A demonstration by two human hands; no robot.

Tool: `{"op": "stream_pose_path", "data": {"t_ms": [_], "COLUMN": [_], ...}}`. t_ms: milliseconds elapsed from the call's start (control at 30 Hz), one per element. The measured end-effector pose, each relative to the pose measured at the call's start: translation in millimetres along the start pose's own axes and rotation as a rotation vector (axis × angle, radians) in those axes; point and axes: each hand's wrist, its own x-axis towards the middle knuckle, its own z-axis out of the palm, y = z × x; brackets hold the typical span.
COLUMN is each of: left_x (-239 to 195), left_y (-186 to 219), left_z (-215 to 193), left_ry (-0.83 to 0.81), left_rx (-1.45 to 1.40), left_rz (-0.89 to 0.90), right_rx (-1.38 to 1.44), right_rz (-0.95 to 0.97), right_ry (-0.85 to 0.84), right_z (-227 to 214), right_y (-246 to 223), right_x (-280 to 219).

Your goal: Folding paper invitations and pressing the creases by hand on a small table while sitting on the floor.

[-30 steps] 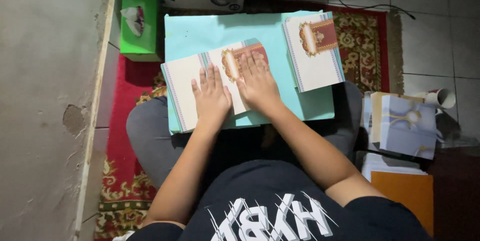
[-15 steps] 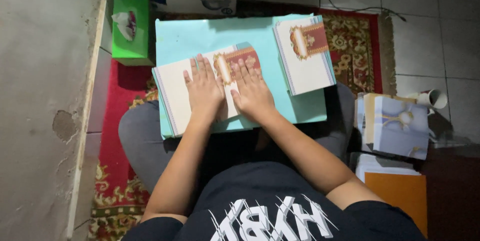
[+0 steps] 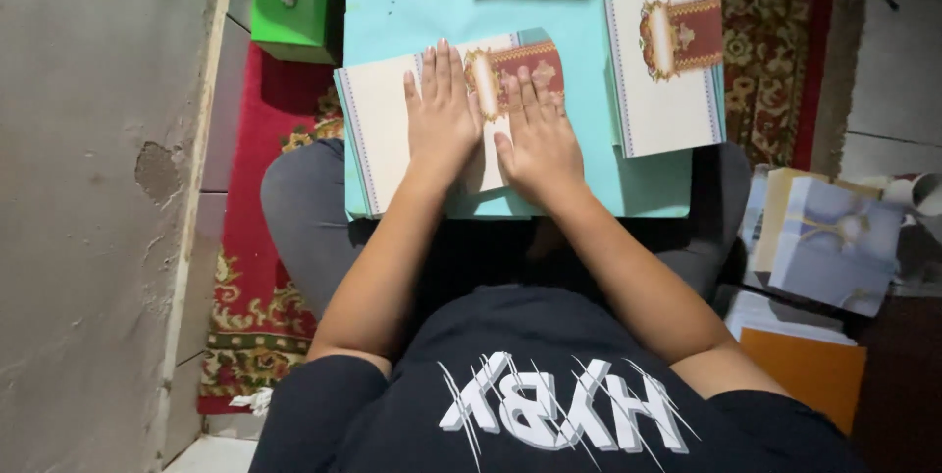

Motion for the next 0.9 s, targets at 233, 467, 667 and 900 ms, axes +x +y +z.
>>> {"op": "stream_pose_path", "data": {"t_ms": [233, 467, 667, 900], "left_x": [-33, -59, -57, -61], "left_y": [10, 10, 11, 12], "left_z": [1, -15, -17, -24], "left_ry": [-0.028, 0.101, 0.030, 0.086], "left_rx": [0.005, 0.020, -0.058, -0.038], "left_rz": [0.007, 0.110, 0.089, 0.098], "right_rx": [-0.001, 0.233, -0.041, 0.023], "right_rz": [-0.011, -0.029, 0.342, 0.340], "right_ry": [0.043, 0.131, 0.357, 0.312], "right_z": [9, 5, -60, -47], "right_y": [5, 34, 99, 127], "right_x": [-2, -14, -26, -37]}}
